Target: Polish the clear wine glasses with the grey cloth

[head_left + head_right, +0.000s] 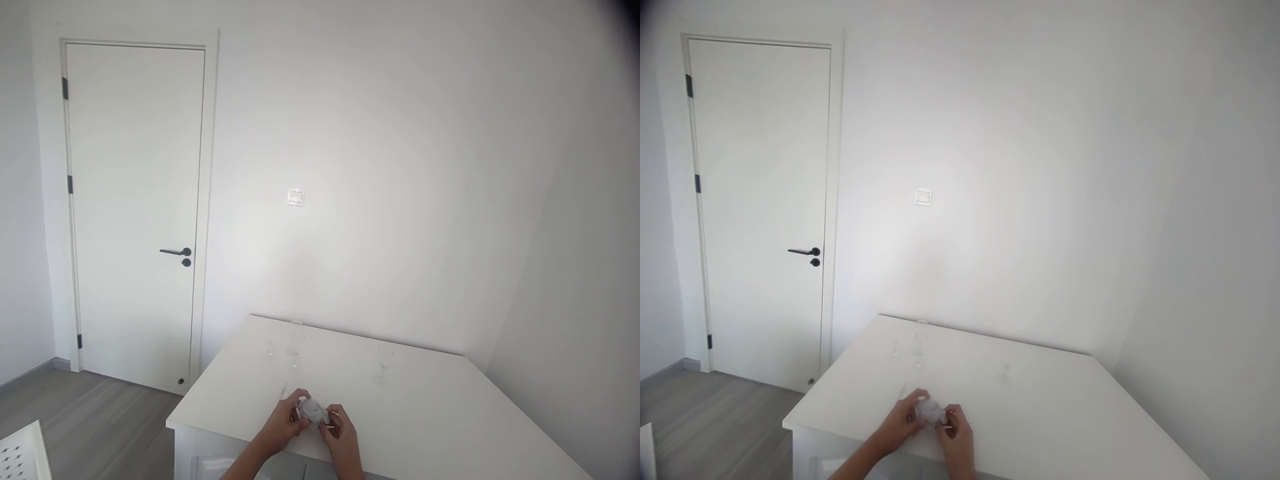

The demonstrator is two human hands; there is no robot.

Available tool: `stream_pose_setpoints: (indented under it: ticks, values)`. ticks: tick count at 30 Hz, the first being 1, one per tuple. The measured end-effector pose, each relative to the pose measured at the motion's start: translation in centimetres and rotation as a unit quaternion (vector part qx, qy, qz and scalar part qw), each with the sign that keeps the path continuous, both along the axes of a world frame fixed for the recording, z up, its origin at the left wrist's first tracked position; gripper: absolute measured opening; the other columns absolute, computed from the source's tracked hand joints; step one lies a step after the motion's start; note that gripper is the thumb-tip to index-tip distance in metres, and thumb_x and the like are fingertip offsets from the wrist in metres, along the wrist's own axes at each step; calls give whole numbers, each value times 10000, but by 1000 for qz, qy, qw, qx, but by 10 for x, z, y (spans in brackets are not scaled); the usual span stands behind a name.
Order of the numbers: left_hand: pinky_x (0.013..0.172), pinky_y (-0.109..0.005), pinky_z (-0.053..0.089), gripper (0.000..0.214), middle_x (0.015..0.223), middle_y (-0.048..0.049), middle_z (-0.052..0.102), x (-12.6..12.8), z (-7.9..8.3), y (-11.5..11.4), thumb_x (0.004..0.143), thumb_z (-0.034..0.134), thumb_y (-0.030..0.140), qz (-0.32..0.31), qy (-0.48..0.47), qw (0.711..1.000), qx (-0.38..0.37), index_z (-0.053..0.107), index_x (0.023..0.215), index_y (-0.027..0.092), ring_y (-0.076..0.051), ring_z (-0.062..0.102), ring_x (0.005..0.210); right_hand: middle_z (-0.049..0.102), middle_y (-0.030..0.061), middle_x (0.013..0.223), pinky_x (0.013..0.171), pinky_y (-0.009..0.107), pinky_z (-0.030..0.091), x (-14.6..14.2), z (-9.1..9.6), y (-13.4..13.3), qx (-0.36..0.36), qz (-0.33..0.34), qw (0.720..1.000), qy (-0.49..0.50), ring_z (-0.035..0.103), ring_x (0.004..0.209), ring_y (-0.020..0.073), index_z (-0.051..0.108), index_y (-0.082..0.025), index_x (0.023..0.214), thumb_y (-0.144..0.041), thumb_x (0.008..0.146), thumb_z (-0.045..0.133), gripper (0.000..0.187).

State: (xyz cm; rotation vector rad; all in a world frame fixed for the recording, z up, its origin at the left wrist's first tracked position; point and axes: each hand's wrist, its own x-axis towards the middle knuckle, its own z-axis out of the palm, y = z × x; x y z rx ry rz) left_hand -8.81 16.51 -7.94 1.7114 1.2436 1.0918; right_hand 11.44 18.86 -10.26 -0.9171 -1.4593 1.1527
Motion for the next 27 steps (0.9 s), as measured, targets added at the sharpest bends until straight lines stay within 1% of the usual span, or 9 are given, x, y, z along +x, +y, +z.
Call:
stream_pose_setpoints:
  ticks: [4, 7, 11, 13, 16, 17, 20, 24, 27]
  values:
    - [668, -255, 432, 470, 865, 20, 649, -2, -2, 1, 772, 638, 197, -7, -8, 1000, 3, 586, 1237, 236, -129, 565, 672, 712, 37, 774, 726, 305, 521, 0, 4, -2, -7, -6, 1000, 3, 658, 749, 221, 615, -192, 889, -431, 740, 773, 322]
    - [669, -260, 444, 460, 878, 19, 664, -3, -6, 2, 774, 677, 218, -14, -17, 1000, 14, 595, 1226, 250, -132, 576, 675, 697, 32, 766, 706, 299, 511, -2, 2, -3, 8, -17, 1000, 2, 637, 734, 213, 607, -195, 893, -442, 743, 769, 331]
    - [622, -269, 453, 448, 830, 14, 644, -2, -10, 4, 828, 713, 445, 0, -33, 999, -5, 599, 1207, 237, -133, 556, 620, 662, 5, 738, 628, 265, 464, -3, -1, -8, 27, -35, 999, -23, 564, 641, 172, 585, -211, 896, -483, 772, 744, 339]
    - [584, -273, 439, 464, 758, 20, 610, -1, -9, 4, 869, 652, 560, 19, -35, 999, -21, 601, 1165, 205, -130, 531, 568, 655, 7, 756, 642, 266, 463, -2, 1, -14, 39, -40, 998, -37, 563, 647, 173, 591, -217, 887, -492, 797, 726, 319]
    - [554, -271, 409, 475, 645, 44, 532, 0, -4, 1, 914, 559, 635, 32, -32, 998, -36, 593, 1039, 178, -127, 503, 521, 668, 24, 810, 696, 280, 467, 2, 7, -22, 75, -26, 994, -71, 580, 684, 183, 636, -219, 909, -491, 855, 675, 279]
    - [557, -269, 409, 476, 649, 44, 533, 1, -2, 0, 915, 556, 636, 35, -33, 998, -37, 590, 1039, 178, -124, 499, 524, 678, 29, 831, 701, 284, 466, 3, 9, -23, 84, -23, 993, -80, 576, 680, 181, 656, -218, 943, -491, 862, 667, 285]
    - [629, -276, 456, 462, 802, 11, 617, 0, 4, -3, 904, 605, 553, 7, -39, 999, -16, 584, 1189, 189, -126, 541, 613, 683, 26, 837, 670, 280, 437, 5, 11, -22, 80, -34, 993, -79, 540, 665, 171, 673, -208, 1050, -496, 855, 683, 348]
    - [700, -279, 450, 445, 866, 12, 662, 0, 7, -5, 844, 666, 354, -24, -1, 1000, 1, 579, 1261, 226, -143, 569, 703, 626, -5, 684, 624, 276, 388, 2, 3, -13, 26, -35, 999, -25, 514, 637, 167, 629, -196, 903, -559, 823, 714, 382]
    - [717, -275, 432, 466, 918, 12, 678, -1, 9, -6, 790, 652, 231, -25, 18, 999, 9, 590, 1252, 244, -150, 565, 750, 610, -18, 612, 585, 265, 343, -2, -4, -6, -9, -41, 999, -5, 495, 590, 157, 591, -194, 879, -595, 791, 731, 434]
